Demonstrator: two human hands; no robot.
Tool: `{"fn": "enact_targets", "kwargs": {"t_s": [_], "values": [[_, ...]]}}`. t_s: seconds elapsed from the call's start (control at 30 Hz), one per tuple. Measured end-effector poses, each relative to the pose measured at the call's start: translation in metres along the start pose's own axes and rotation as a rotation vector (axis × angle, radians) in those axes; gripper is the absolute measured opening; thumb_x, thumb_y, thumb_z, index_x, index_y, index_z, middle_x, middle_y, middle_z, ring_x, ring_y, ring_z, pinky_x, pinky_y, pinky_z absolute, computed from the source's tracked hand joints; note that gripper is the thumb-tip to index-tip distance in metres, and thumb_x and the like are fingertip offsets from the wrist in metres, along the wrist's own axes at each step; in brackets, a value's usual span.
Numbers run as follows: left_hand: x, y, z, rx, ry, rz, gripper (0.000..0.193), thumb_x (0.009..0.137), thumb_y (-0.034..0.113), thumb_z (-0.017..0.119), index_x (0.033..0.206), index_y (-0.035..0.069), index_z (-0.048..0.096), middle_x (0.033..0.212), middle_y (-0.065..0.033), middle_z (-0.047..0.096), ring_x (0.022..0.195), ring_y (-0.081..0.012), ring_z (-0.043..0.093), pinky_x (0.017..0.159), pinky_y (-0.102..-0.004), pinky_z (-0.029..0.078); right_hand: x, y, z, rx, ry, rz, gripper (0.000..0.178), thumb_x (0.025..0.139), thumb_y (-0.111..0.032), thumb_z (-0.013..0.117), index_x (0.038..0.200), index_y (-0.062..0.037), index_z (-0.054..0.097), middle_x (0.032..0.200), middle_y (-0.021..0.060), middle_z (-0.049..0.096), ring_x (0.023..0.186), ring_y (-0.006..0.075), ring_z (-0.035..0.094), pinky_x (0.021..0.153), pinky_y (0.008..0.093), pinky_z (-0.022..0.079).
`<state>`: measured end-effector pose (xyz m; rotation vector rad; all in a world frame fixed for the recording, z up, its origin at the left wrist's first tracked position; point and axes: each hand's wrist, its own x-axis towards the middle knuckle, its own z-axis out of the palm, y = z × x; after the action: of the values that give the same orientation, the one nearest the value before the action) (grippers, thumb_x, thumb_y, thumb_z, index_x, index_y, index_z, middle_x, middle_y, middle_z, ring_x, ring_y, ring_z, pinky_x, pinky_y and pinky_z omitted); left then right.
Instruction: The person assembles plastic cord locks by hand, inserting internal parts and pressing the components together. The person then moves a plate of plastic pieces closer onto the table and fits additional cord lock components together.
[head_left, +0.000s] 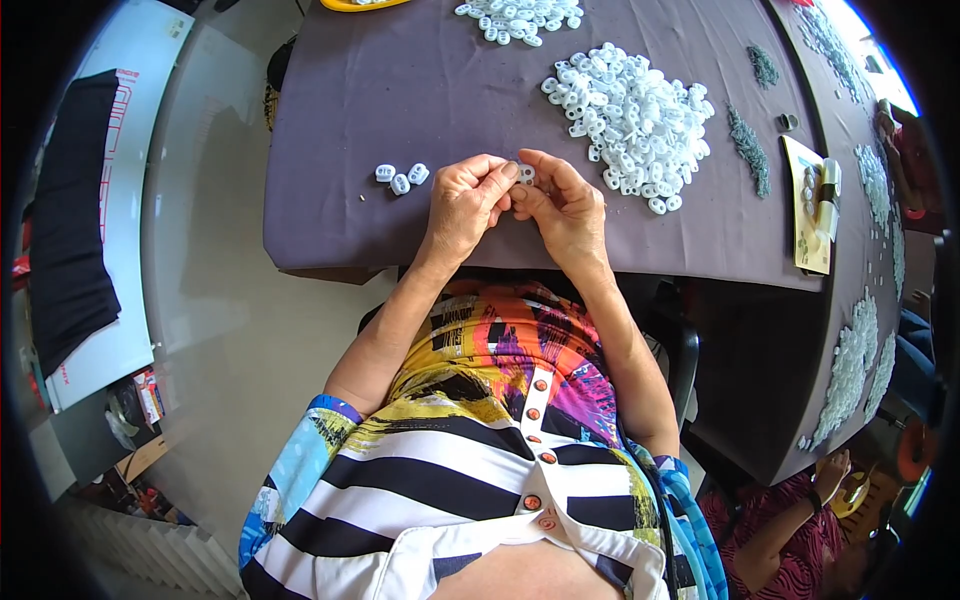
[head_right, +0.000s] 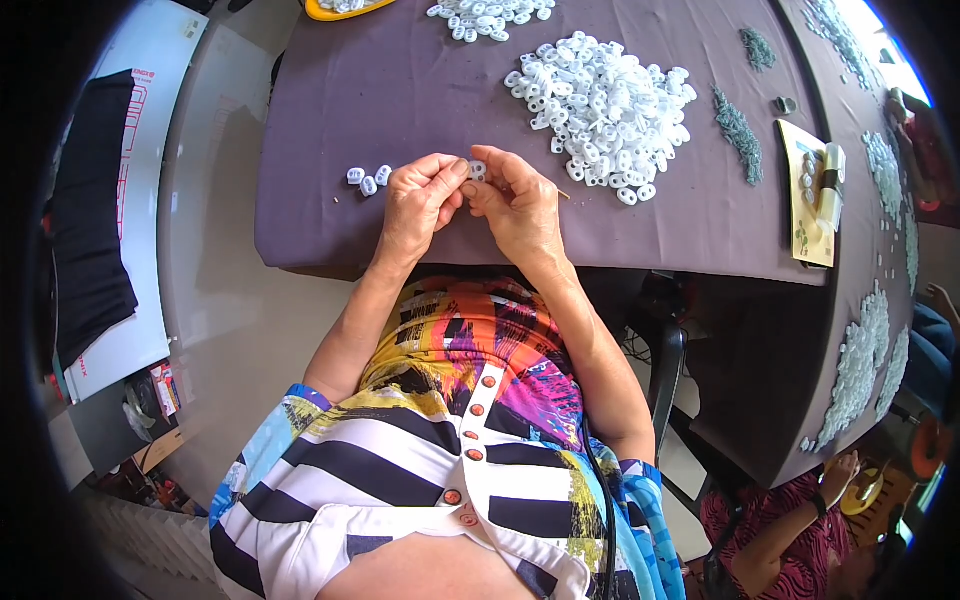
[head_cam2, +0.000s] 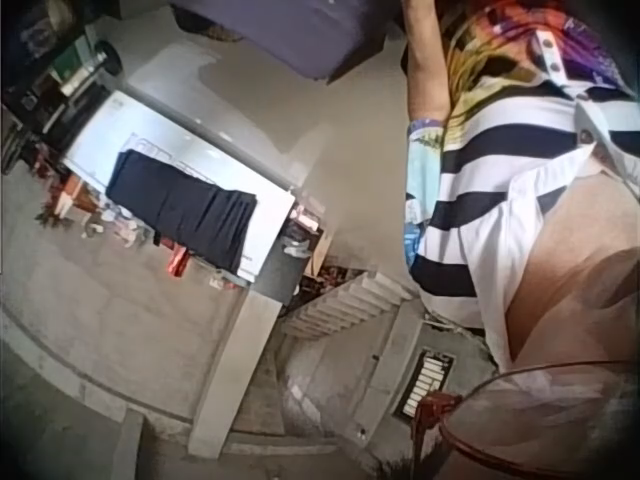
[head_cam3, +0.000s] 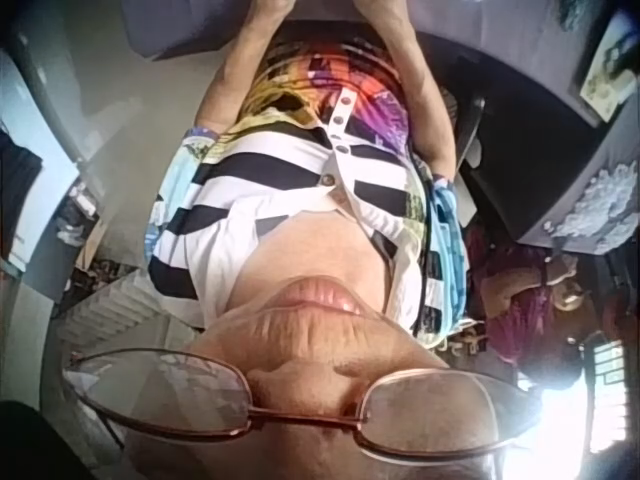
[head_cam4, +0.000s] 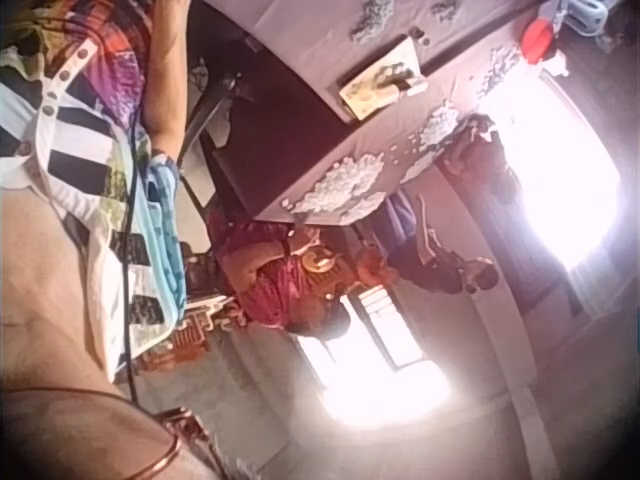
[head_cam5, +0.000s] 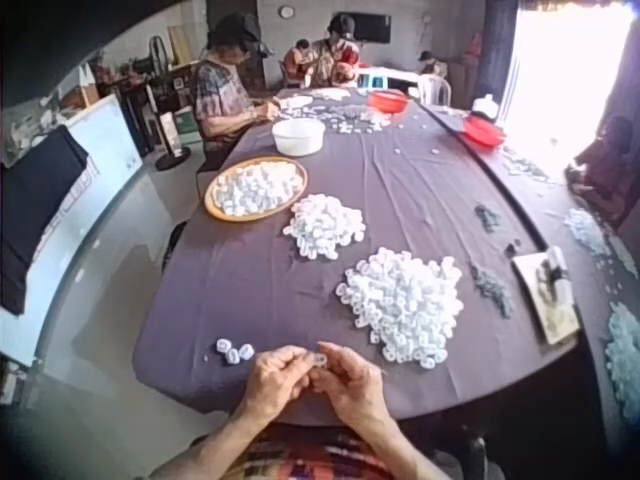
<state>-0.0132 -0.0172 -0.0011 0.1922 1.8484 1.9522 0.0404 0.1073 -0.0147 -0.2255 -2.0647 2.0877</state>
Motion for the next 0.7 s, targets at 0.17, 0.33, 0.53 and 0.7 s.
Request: {"fn": "enact_targets", "kwargs": {"t_s": [0.17, 0.33, 0.53, 0.7], "values": [[0.002, 0.0, -0.005, 0.018, -0.045, 0.004, 0.02, 0.089, 0.02, 0.058, 0.08, 0.003, 0.064, 0.055, 0.0034, 0.051, 0.045, -0.0013, 0.04, 0.041, -0.0168, 0.032, 0.001, -0.005, 0.0, -0.118, 0.012, -0.121, 0.03, 0.08, 0.003, 0.064, 0.109, -0.0011, 0.061, 0.076, -0.001, 0.054, 0.063, 0.0048, 0.054, 0.056, 0.0181, 0.047], [0.003, 0.001, -0.011, 0.102, -0.088, 0.039, 0.021, 0.089, 0.021, 0.057, 0.081, 0.003, 0.064, 0.055, 0.0035, 0.05, 0.045, -0.0009, 0.039, 0.04, -0.0169, 0.031, 0.001, -0.002, -0.002, -0.124, -0.008, -0.117, 0.029, 0.079, 0.002, 0.065, 0.108, -0.0012, 0.062, 0.076, -0.0001, 0.054, 0.063, 0.0053, 0.055, 0.054, 0.0188, 0.047], [0.004, 0.0, -0.014, 0.078, -0.12, 0.052, 0.02, 0.089, 0.022, 0.058, 0.084, 0.004, 0.064, 0.057, 0.0041, 0.051, 0.045, -0.0001, 0.038, 0.039, -0.0153, 0.029, 0.0, -0.008, -0.001, -0.191, -0.026, -0.137, 0.028, 0.079, 0.0, 0.065, 0.107, -0.0002, 0.062, 0.077, 0.0017, 0.056, 0.063, 0.0062, 0.056, 0.054, 0.0194, 0.048], [0.004, 0.002, -0.015, 0.052, -0.127, 0.024, 0.02, 0.089, 0.021, 0.058, 0.083, 0.004, 0.064, 0.057, 0.0047, 0.049, 0.045, 0.0002, 0.037, 0.039, -0.0152, 0.028, 0.001, -0.007, 0.0, -0.203, -0.039, -0.167, 0.026, 0.08, 0.001, 0.063, 0.106, 0.0008, 0.062, 0.078, 0.0027, 0.056, 0.063, 0.0069, 0.057, 0.054, 0.0196, 0.048]]}}
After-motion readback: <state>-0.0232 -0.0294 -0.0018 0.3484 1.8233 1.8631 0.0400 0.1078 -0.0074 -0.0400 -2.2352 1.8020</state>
